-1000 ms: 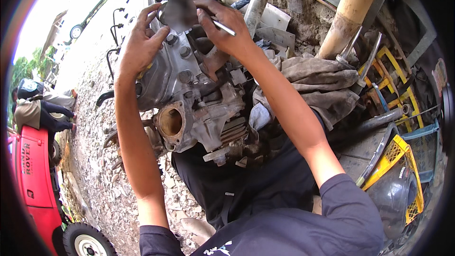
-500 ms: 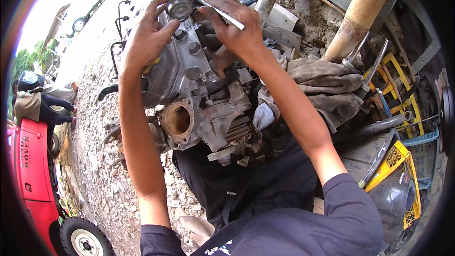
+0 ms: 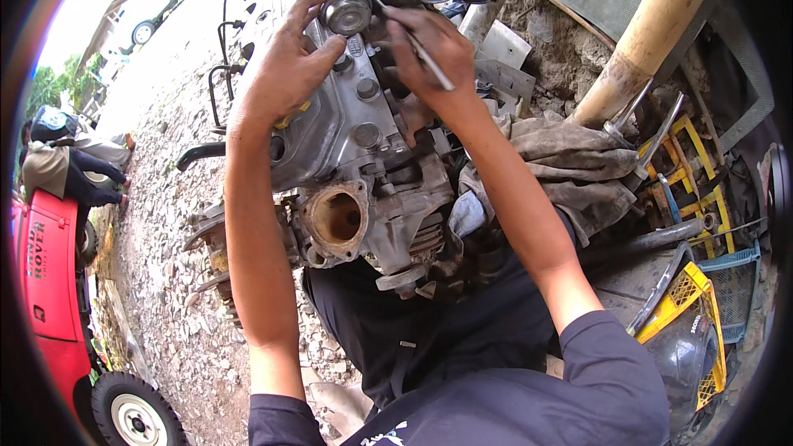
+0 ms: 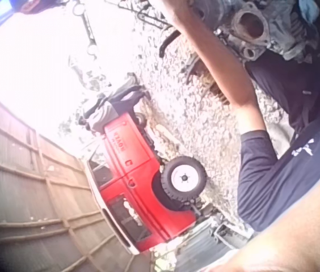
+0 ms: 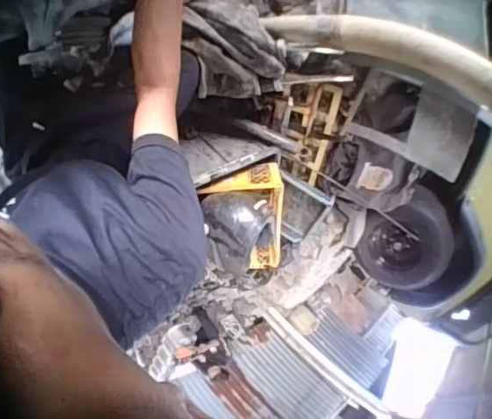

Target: The person wipes and cleans parts of an engine by hand with a cloth, then pours liquid from a bottle onto the components and uses a wrench to tighten or loosen bolts on a pulley assembly.

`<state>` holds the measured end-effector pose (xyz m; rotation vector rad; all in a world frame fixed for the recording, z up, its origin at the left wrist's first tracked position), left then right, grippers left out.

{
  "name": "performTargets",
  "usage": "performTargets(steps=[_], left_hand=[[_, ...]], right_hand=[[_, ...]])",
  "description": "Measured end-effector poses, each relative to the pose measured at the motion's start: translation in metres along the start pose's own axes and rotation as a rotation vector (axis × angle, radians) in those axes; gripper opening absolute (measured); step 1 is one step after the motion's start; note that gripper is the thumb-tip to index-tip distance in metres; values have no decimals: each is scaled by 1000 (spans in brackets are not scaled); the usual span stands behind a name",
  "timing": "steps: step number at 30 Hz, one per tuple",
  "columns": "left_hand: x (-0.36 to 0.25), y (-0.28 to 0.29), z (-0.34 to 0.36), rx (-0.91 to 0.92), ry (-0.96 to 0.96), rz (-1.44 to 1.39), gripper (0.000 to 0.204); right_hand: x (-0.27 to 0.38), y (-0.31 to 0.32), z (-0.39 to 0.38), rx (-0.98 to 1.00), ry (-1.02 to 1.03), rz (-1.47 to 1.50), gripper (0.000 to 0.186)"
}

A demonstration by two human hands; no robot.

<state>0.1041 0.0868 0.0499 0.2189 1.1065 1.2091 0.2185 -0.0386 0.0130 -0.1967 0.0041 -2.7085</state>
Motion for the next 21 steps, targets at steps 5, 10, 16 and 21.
performTargets(steps=[5,10,16,21], left_hand=[[3,5,0,-25,11,49,55],[-1,2,-2,-42,-4,12,54],[3,5,-2,-31,8,35,53],[4,1,-2,48,93,90,53]], right_hand=[[10,8,-4,43,-2,-19,16],[10,5,4,71,113,-67,20],[38,12,19,30,169,-17,19],[4,-6,17,160,170,-72,18]])
Point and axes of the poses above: each hand's wrist, its own z-axis towards the middle knuckle, its own y-axis out of the back of the hand, x = y × z, the point moved 7 cm from there along z, towards the middle knuckle, and after that the axes turned 9 degrees about z, right-handed, at the moved point
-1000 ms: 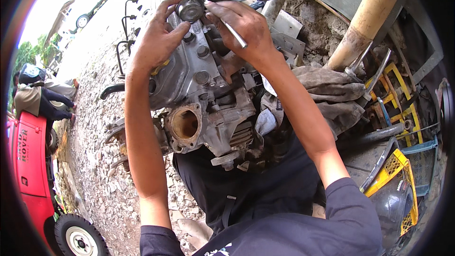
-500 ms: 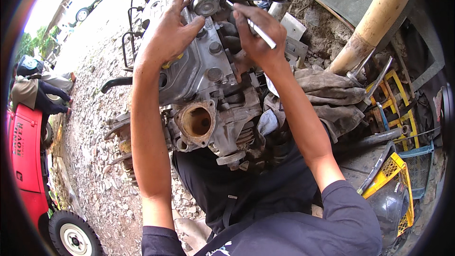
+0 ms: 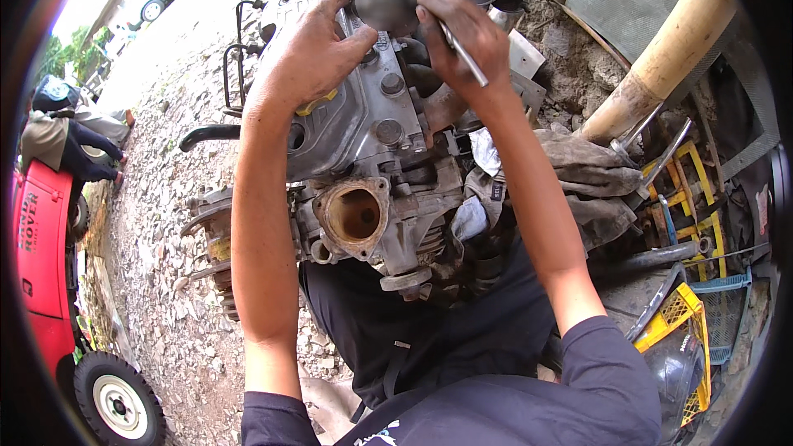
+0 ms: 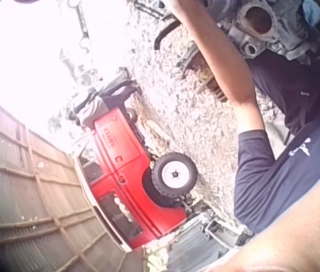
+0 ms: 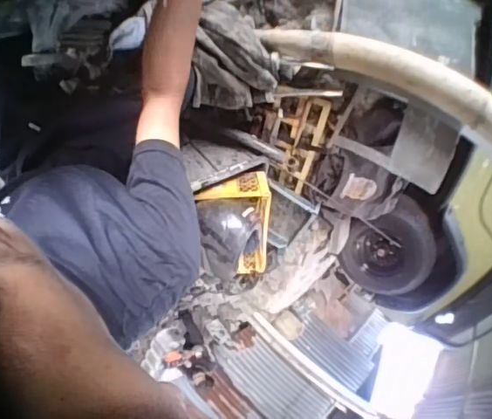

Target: The person wipes and cleans parts of an engine by hand with a cloth, then pours liquid from a bottle onto the components and uses a wrench to tighten or loosen bolts on a pulley assembly.

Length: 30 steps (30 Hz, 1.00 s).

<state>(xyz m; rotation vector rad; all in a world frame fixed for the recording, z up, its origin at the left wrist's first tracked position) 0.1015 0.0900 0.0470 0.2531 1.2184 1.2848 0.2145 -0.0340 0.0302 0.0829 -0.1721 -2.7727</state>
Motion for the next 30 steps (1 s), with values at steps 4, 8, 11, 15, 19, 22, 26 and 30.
performTargets(steps=[4,8,11,15,19,22,26,30], left_hand=[[-3,5,-4,-57,-20,-17,55],[4,4,-1,-65,-39,52,55],[-4,-1,1,-14,10,10,55],[-11,8,-6,-57,-41,-25,54],[-3,3,1,-57,-73,-4,54],[5,0,2,-80,-138,26,54],[5,6,0,-57,-91,38,56],[-6,1,-2,-34,-69,37,56]], right_hand=[[6,7,-19,122,-207,-21,19],[25,18,13,-3,17,10,24],[-2,1,1,79,-61,32,25],[15,3,1,287,-330,43,27],[19,13,24,143,-18,74,28],[9,1,0,310,-197,11,25],[30,7,19,198,-183,34,25],[14,1,-4,284,-189,-39,24]])
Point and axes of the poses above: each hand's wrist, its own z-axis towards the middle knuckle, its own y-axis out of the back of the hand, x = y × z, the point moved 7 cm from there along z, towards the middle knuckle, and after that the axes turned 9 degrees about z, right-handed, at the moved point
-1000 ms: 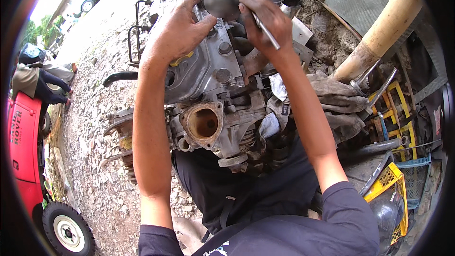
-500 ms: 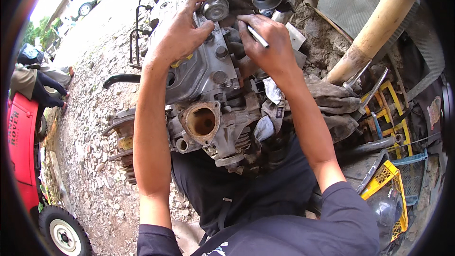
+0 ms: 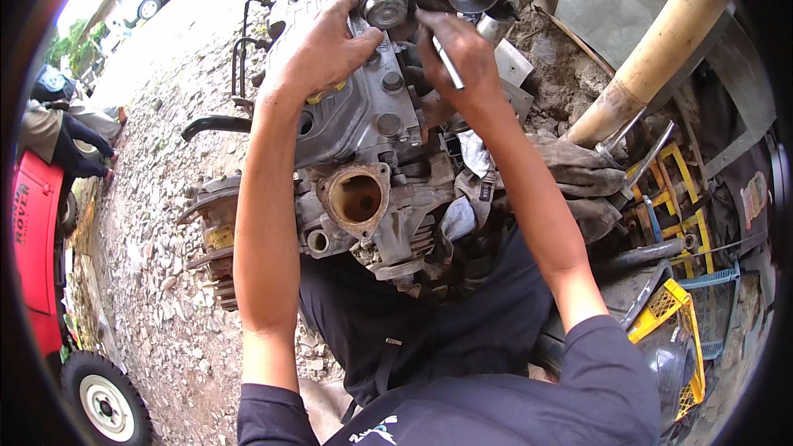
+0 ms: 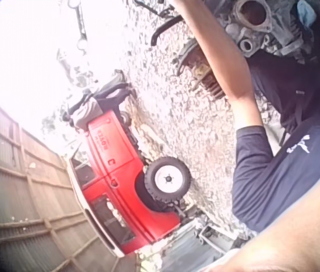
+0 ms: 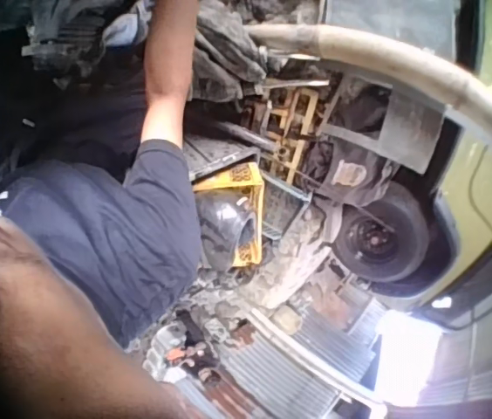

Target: The person wipes and cleans parts of an engine by hand with a cloth, then pours liquid from a bottle onto the components and uses a wrench to tighten or loosen bolts on a pulley assembly.

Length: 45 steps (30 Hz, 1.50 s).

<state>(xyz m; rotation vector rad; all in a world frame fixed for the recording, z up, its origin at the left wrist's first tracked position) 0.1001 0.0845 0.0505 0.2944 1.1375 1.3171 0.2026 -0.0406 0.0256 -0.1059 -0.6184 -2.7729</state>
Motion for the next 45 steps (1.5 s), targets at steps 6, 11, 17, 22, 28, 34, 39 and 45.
performTargets(steps=[6,11,17,22,28,34,39,45], left_hand=[[9,3,1,-2,-10,-37,55],[5,6,2,-34,-20,22,55],[9,1,5,-50,-47,21,54],[11,3,3,-46,-19,53,55],[9,1,1,-3,32,-22,55],[9,2,3,-65,-28,-48,56],[5,6,-1,-69,-47,-43,56],[-21,7,-7,70,85,-198,52]], right_hand=[[29,21,22,-166,161,85,26],[-2,-6,-5,60,-54,-15,31],[-2,3,-8,15,133,-22,38],[-13,5,-32,-37,-79,-45,35],[-18,-13,-24,-93,10,32,33],[-21,-15,-34,-275,-65,-47,34],[-14,-12,-21,-201,35,-147,29],[-11,-11,-38,-500,-252,-138,20]])
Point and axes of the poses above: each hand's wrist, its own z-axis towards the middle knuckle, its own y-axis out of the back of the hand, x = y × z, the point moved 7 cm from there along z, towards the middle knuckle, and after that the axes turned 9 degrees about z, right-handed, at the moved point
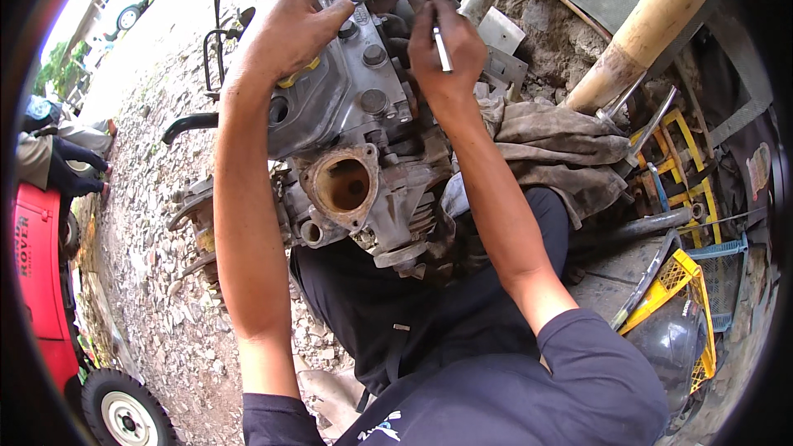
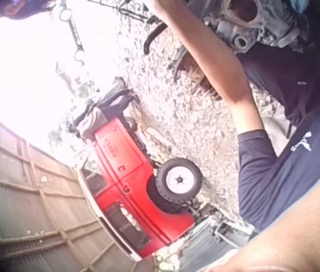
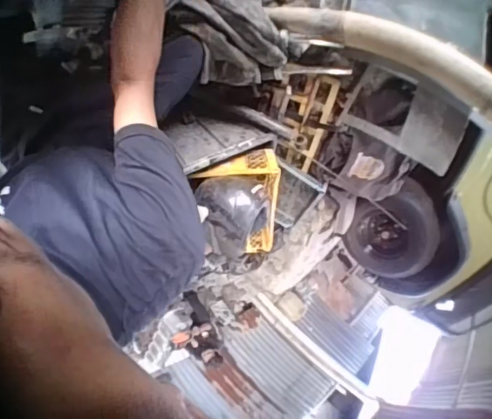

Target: The person wipes and cleans parts of an engine by hand with a cloth, then pours liquid from a bottle onto the components and uses a wrench to tighten or loosen bolts on a pulley assembly.

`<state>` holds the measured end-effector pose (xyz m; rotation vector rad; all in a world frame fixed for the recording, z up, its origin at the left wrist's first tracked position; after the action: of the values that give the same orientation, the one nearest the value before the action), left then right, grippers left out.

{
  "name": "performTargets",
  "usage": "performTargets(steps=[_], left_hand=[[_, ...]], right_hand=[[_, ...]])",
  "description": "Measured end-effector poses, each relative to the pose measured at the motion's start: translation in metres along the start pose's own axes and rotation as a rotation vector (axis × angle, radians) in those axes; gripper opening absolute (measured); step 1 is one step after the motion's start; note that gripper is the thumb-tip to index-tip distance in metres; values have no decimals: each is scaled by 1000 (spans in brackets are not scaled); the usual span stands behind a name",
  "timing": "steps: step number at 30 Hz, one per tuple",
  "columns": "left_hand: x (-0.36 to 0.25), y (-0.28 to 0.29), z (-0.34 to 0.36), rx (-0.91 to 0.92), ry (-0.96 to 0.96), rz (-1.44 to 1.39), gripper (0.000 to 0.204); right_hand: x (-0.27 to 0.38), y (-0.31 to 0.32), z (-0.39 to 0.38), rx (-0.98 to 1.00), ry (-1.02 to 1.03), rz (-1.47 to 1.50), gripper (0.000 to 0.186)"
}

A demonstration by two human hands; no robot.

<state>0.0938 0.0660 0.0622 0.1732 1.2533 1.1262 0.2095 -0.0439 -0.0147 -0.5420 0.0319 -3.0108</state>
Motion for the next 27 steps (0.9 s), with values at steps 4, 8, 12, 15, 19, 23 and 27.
performTargets(steps=[4,8,12,15,19,23,27], left_hand=[[13,0,8,-13,4,52,51],[2,0,-1,6,118,74,51],[-1,3,-3,-58,60,148,50],[-6,3,-4,-29,26,125,50],[-2,0,-1,-2,26,44,51],[31,1,10,-44,-67,87,54],[32,2,12,-70,-122,109,57]], right_hand=[[-33,28,-3,-195,-115,103,17],[-7,17,-7,89,156,83,15],[2,-5,7,238,264,18,27],[10,-14,1,239,247,-33,33],[4,-23,0,325,278,156,34],[-8,-14,1,328,149,203,34],[0,-13,4,263,211,75,28]])
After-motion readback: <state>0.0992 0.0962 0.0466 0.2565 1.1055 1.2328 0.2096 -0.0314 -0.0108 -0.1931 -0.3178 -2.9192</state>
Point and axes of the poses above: each hand's wrist, its own z-axis towards the middle knuckle, its own y-axis out of the back of the hand, x = y × z, the point moved 7 cm from there along z, towards the middle knuckle, and after that the axes turned 9 degrees about z, right-handed, at the moved point
